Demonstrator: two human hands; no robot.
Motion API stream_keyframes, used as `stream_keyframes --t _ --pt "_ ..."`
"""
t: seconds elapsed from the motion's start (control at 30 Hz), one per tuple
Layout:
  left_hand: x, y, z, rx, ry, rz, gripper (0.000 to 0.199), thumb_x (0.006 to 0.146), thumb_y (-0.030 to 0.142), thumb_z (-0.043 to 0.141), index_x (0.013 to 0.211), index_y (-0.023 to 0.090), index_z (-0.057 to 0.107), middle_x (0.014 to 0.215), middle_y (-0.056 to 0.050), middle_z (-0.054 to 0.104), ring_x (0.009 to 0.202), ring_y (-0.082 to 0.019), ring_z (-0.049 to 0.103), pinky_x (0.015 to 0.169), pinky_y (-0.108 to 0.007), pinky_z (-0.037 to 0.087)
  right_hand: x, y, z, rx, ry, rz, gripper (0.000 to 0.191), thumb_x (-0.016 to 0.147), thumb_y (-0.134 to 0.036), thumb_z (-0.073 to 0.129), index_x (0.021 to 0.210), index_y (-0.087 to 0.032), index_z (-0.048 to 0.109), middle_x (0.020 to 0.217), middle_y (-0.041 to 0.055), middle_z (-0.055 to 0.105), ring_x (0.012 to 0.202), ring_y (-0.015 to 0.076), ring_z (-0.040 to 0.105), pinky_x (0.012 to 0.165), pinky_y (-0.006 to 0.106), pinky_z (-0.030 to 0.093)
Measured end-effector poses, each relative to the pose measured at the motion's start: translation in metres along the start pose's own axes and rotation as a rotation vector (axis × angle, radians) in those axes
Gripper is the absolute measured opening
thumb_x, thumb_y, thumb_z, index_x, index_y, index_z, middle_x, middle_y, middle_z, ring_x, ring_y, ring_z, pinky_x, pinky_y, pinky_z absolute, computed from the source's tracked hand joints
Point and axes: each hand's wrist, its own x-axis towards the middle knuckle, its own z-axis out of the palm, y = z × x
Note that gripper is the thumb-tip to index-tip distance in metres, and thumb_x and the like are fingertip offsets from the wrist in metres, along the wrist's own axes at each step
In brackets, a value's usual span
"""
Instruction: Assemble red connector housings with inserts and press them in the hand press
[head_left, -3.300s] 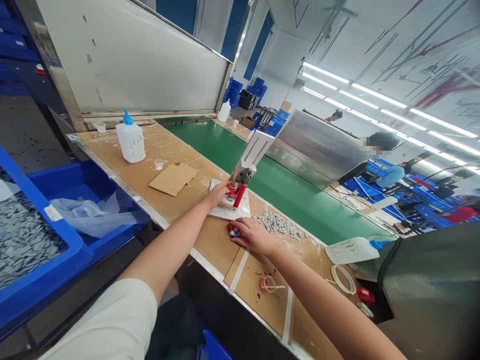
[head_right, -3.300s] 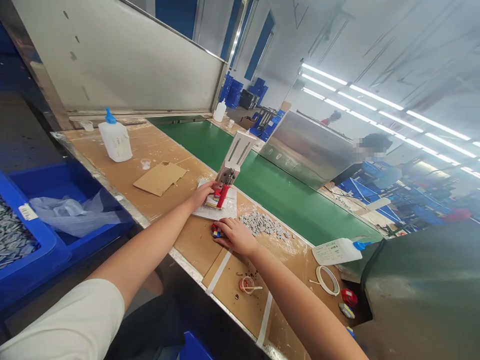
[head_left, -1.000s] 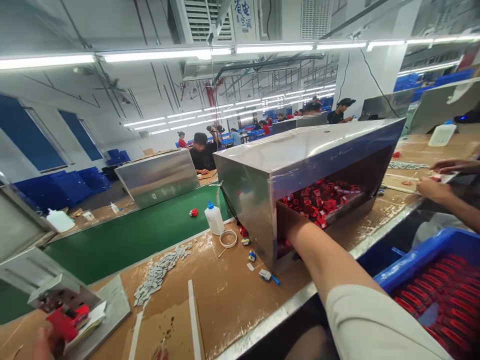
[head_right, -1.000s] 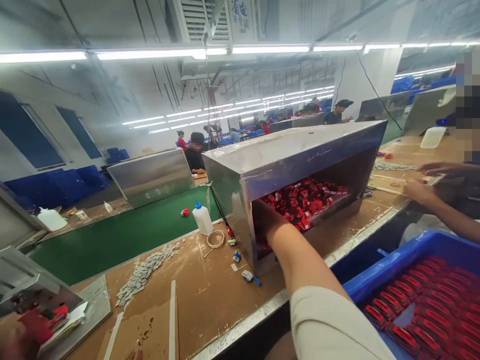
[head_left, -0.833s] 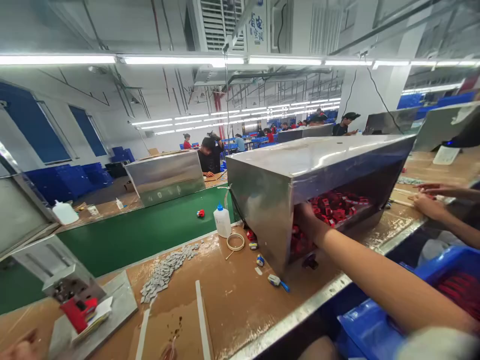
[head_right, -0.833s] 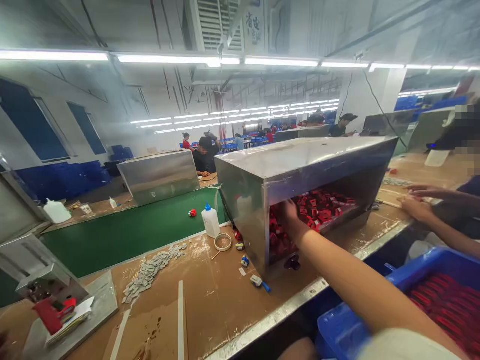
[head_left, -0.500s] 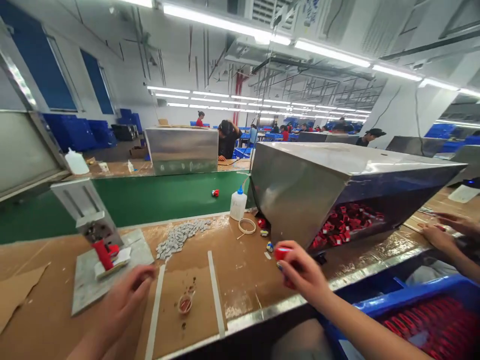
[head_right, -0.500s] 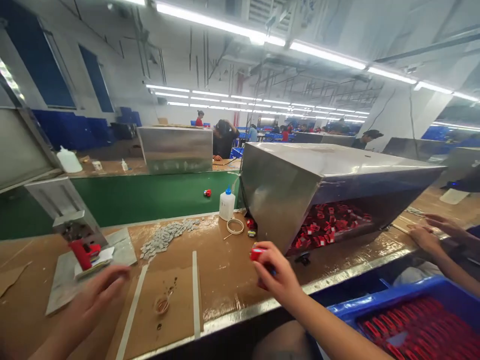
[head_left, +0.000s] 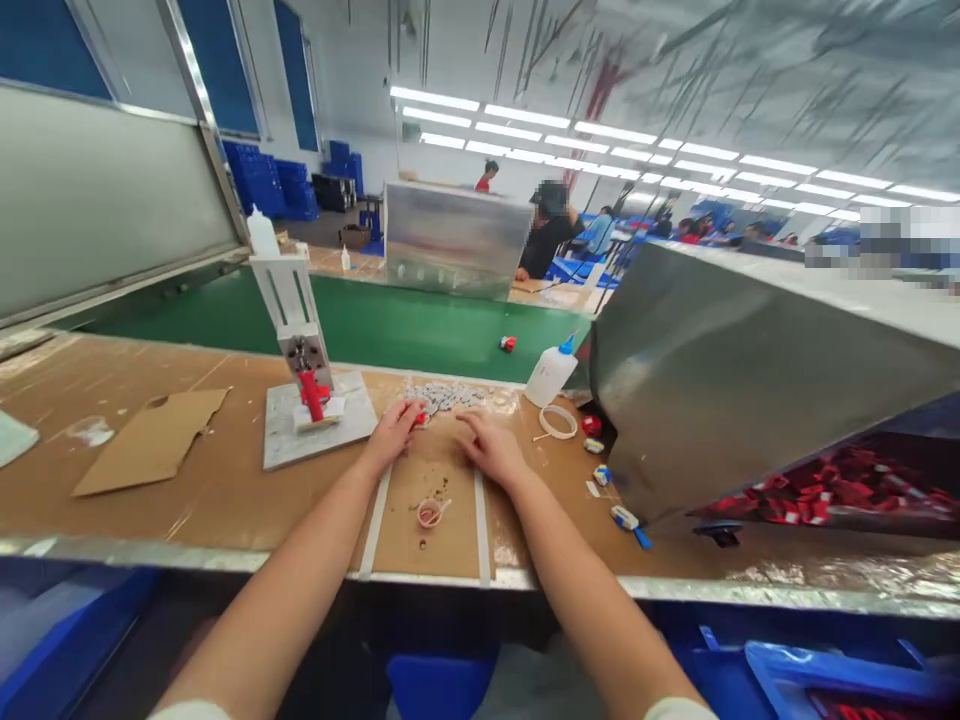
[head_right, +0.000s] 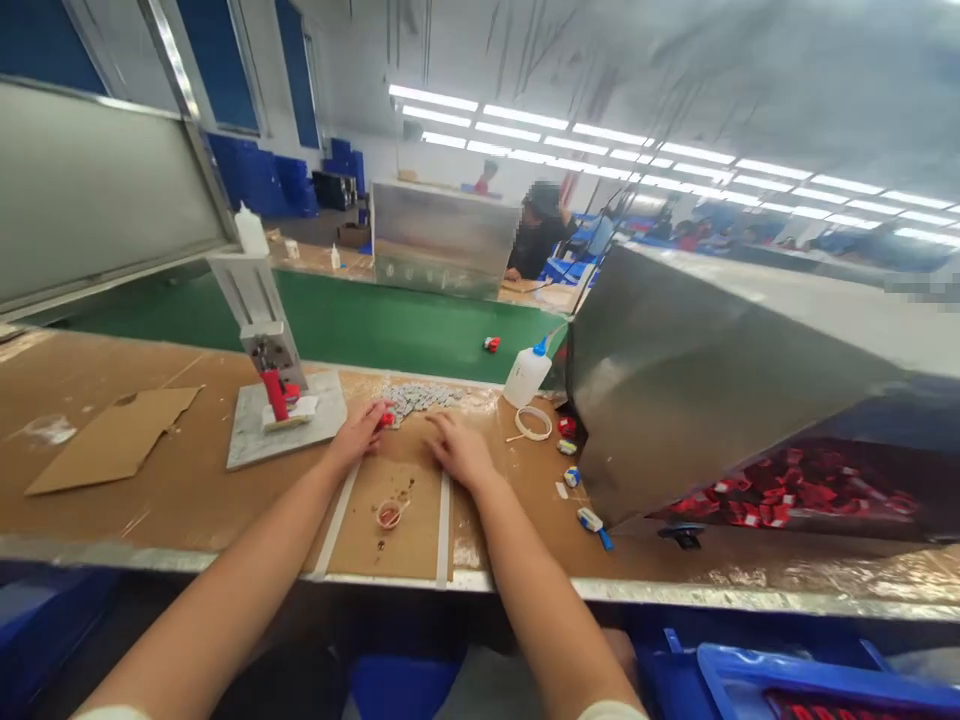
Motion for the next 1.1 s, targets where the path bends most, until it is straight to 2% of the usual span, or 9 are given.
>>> stream_keyframes --t 0.1,0.17,0.27,0.33,0.47,0.57,0.77,0.9,1.1 --pt "0.003 -0.002 0.001 0.105 -0.009 0.097 0.066 0.074 0.058 0.091 0.121 0.02 0.063 0.099 -0.003 0.07 0.077 -0.013 0.062 0.067 -0.023 0.048 -0.002 0.008 -0.006 -0.064 0.114 -0.043 0.028 0.106 -0.04 0.058 0.122 -0.02 0.07 0.13 0.0159 0.07 0.117 0.0311 0.064 0.104 0.046 0.048" --pt "0.005 -0.003 0.004 0.135 -0.037 0.141 0.061 0.075 0.055 0.091 0.116 0.019 0.063 0.098 -0.003 0.071 0.085 -0.015 0.065 0.074 -0.024 0.05 -0.006 0.004 -0.01 -0.001 0.164 -0.157 0.03 0.106 -0.047 0.057 0.103 -0.02 0.07 0.107 0.0134 0.072 0.106 0.0292 0.062 0.098 0.044 0.046" --pt "0.008 -0.004 0.006 0.087 -0.136 0.087 0.058 0.084 0.069 0.077 0.106 0.018 0.061 0.08 -0.001 0.068 0.057 -0.009 0.05 0.053 -0.023 0.038 -0.016 -0.01 -0.014 0.202 -0.044 -0.378 0.046 0.108 -0.054 0.049 0.076 -0.021 0.057 0.074 0.0043 0.06 0.074 0.0194 0.054 0.075 0.033 0.04" --pt "0.009 -0.003 0.006 0.032 -0.18 0.009 0.063 0.087 0.079 0.067 0.101 0.018 0.06 0.067 0.002 0.061 0.044 -0.007 0.035 0.045 -0.022 0.025 -0.021 -0.02 -0.013 0.295 -0.233 -0.467 0.052 0.107 -0.057 0.05 0.069 -0.021 0.048 0.066 0.0004 0.053 0.063 0.0147 0.046 0.065 0.03 0.033" --pt "0.012 -0.001 0.007 -0.172 -0.173 -0.172 0.065 0.086 0.083 0.061 0.101 0.02 0.058 0.058 0.009 0.04 0.04 -0.006 0.023 0.042 -0.021 0.016 -0.024 -0.032 -0.006 0.35 -0.397 -0.517 0.053 0.104 -0.056 0.055 0.065 -0.021 0.045 0.061 -0.0023 0.046 0.057 0.0119 0.039 0.062 0.029 0.027" --pt "0.014 0.002 0.009 -0.269 -0.163 -0.213 0.058 0.085 0.073 0.069 0.111 0.023 0.055 0.065 0.008 0.045 0.043 -0.006 0.026 0.042 -0.019 0.018 -0.023 -0.037 -0.001 0.354 -0.407 -0.54 0.048 0.107 -0.047 0.053 0.067 -0.02 0.05 0.063 -0.0005 0.052 0.059 0.0125 0.043 0.063 0.029 0.027" --pt "0.012 0.007 0.012 -0.282 -0.231 -0.153 0.048 0.083 0.038 0.074 0.124 0.031 0.053 0.087 0.005 0.053 0.055 -0.007 0.043 0.046 -0.018 0.029 -0.023 -0.043 0.003 0.377 -0.371 -0.547 0.042 0.109 -0.041 0.052 0.073 -0.02 0.059 0.07 0.0018 0.06 0.065 0.014 0.052 0.066 0.028 0.032" --pt "0.01 0.002 0.013 -0.145 -0.246 -0.05 0.034 0.091 0.047 0.069 0.115 0.026 0.057 0.085 0.005 0.045 0.058 -0.008 0.04 0.05 -0.02 0.034 -0.023 -0.045 0.005 0.419 -0.353 -0.578 0.042 0.107 -0.038 0.052 0.069 -0.021 0.052 0.067 0.0005 0.056 0.065 0.0141 0.05 0.067 0.029 0.033" --pt "0.013 -0.014 0.01 0.165 -0.179 0.149 0.056 0.078 0.034 0.086 0.123 0.023 0.055 0.104 -0.001 0.06 0.081 -0.012 0.058 0.075 -0.024 0.05 -0.024 -0.043 0.006 0.483 -0.35 -0.548 0.044 0.104 -0.035 0.051 0.065 -0.023 0.037 0.059 -0.0036 0.042 0.058 0.0125 0.038 0.063 0.029 0.03"
